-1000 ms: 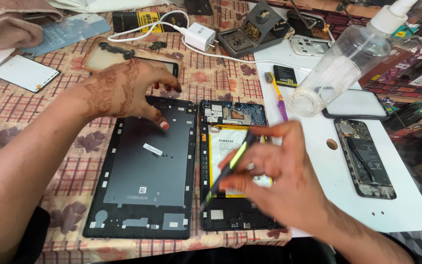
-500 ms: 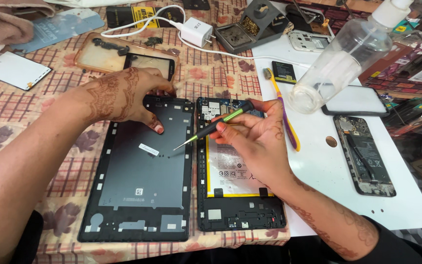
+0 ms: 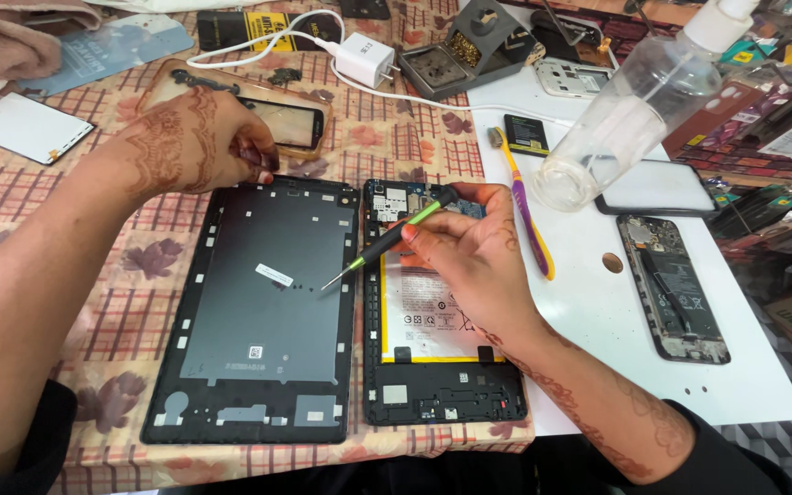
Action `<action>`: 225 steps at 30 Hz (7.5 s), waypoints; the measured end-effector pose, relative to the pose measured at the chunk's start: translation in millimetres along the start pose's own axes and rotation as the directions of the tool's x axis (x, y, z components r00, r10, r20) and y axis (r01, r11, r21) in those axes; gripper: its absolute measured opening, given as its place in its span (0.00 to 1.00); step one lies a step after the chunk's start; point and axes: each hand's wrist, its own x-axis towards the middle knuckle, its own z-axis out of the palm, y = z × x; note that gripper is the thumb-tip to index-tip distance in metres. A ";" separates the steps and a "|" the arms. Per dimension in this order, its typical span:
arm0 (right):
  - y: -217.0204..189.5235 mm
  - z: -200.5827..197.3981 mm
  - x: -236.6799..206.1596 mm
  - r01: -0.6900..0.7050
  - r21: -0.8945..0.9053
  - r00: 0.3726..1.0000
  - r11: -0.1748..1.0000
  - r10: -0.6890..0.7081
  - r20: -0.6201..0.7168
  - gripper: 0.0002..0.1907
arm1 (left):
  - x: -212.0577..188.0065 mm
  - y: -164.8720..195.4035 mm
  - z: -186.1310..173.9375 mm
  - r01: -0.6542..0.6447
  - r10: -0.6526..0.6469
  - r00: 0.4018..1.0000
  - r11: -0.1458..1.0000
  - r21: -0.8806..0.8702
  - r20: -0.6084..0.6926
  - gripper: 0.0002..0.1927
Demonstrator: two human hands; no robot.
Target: The person uses a screwdriver to remove and reinsert screws from a disassembled Samsung tablet. They manipulate the back cover and internal components, then reassemble the device by aligning the back cover and securing it with screws.
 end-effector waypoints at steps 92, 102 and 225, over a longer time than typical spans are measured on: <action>-11.5 2.2 -1.6 -0.014 -0.023 1.000 1.000 0.014 -0.003 0.27 | -0.7 -2.3 3.7 0.254 -0.246 0.965 0.963 -0.092 0.087 0.21; -21.9 1.6 -4.2 0.005 -0.015 0.999 1.000 -0.006 -0.050 0.28 | 7.2 -24.8 17.3 0.127 -0.136 0.988 0.985 -0.118 -0.073 0.18; -24.1 -107.6 -116.9 0.146 -0.022 0.922 0.989 -0.144 -0.358 0.31 | -80.6 194.7 66.9 -0.788 0.795 0.563 0.435 -0.437 -0.224 0.17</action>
